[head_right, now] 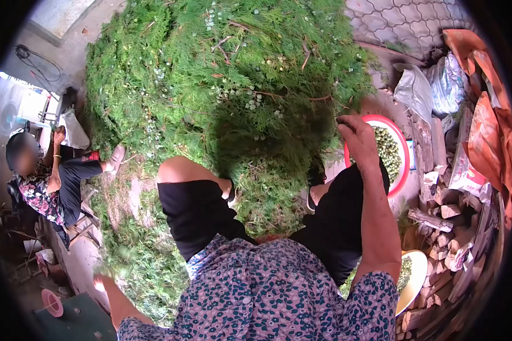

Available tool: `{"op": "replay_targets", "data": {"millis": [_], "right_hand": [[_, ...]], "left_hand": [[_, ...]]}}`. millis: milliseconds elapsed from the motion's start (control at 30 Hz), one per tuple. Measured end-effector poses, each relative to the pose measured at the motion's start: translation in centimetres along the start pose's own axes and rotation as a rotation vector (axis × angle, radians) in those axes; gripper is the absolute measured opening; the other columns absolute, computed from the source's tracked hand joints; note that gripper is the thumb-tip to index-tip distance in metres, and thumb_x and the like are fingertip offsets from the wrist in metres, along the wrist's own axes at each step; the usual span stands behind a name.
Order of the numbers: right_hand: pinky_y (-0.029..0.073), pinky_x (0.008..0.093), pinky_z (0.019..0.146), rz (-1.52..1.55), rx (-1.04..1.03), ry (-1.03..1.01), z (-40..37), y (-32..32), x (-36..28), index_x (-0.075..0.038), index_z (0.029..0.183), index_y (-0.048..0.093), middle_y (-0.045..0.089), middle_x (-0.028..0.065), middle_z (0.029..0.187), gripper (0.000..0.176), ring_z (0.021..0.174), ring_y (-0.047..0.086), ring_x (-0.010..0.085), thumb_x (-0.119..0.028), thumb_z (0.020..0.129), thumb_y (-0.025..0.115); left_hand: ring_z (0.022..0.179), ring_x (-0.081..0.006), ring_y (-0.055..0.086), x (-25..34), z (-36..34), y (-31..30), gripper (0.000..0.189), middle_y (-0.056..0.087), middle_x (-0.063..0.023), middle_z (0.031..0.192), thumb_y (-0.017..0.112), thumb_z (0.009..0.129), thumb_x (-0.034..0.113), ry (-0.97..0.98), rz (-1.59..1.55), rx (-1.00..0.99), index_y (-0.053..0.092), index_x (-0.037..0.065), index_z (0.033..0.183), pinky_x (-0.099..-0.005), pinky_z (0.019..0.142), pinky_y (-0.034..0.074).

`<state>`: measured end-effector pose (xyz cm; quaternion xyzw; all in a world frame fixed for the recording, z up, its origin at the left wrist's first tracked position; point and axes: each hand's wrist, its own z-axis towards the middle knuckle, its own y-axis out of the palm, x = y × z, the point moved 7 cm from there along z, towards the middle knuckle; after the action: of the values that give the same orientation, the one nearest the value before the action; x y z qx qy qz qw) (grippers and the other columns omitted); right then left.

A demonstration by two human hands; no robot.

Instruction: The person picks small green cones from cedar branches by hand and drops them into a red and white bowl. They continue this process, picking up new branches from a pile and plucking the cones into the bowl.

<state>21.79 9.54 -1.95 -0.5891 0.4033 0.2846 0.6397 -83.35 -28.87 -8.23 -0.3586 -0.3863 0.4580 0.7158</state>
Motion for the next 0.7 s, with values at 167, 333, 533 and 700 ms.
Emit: {"op": "replay_targets", "data": {"millis": [167,333,533,700], "right_hand": [[0.046,0.023,0.067,0.028,0.058,-0.062,0.2,0.6,0.2,0.002,0.104,0.058,0.058,0.0023,0.084,0.023,0.074,0.054,0.0085,-0.009,0.084,0.054],[0.045,0.0224,0.064,0.076,0.044,-0.098,0.8,1.1,1.8,0.002,0.102,0.058,0.056,0.0014,0.075,0.022,0.067,0.053,0.0071,-0.007,0.083,0.054],[0.044,0.0225,0.06,0.1,0.048,0.008,0.5,0.8,0.9,0.004,0.102,0.058,0.057,0.0016,0.074,0.023,0.065,0.052,0.0077,-0.006,0.082,0.054],[0.041,0.0232,0.053,0.144,0.078,0.035,0.1,0.4,0.8,0.002,0.098,0.06,0.056,0.0015,0.069,0.02,0.059,0.049,0.0071,-0.007,0.081,0.057]], "left_hand": [[0.063,-0.0186,0.058,5.3,-6.1,-3.8,0.021,0.064,-0.0076,0.083,0.054,0.08,0.016,-0.008,-0.517,-0.07,0.064,0.0,0.09,-0.0351,0.053,0.047],[0.096,-0.0243,0.053,31.8,-18.1,-10.7,0.039,0.056,-0.0106,0.109,0.052,0.083,0.021,-0.006,-1.124,-0.432,0.053,-0.002,0.114,-0.0362,0.084,0.043],[0.092,-0.0174,0.057,58.3,-46.4,-13.1,0.035,0.058,-0.0119,0.109,0.059,0.081,0.016,0.475,-1.286,-1.282,0.057,0.0,0.112,-0.0295,0.079,0.047],[0.094,-0.0235,0.056,65.2,-64.3,-12.4,0.042,0.043,-0.0145,0.128,0.061,0.077,0.013,1.186,-1.036,-1.232,0.052,0.009,0.117,-0.033,0.08,0.047]]}}
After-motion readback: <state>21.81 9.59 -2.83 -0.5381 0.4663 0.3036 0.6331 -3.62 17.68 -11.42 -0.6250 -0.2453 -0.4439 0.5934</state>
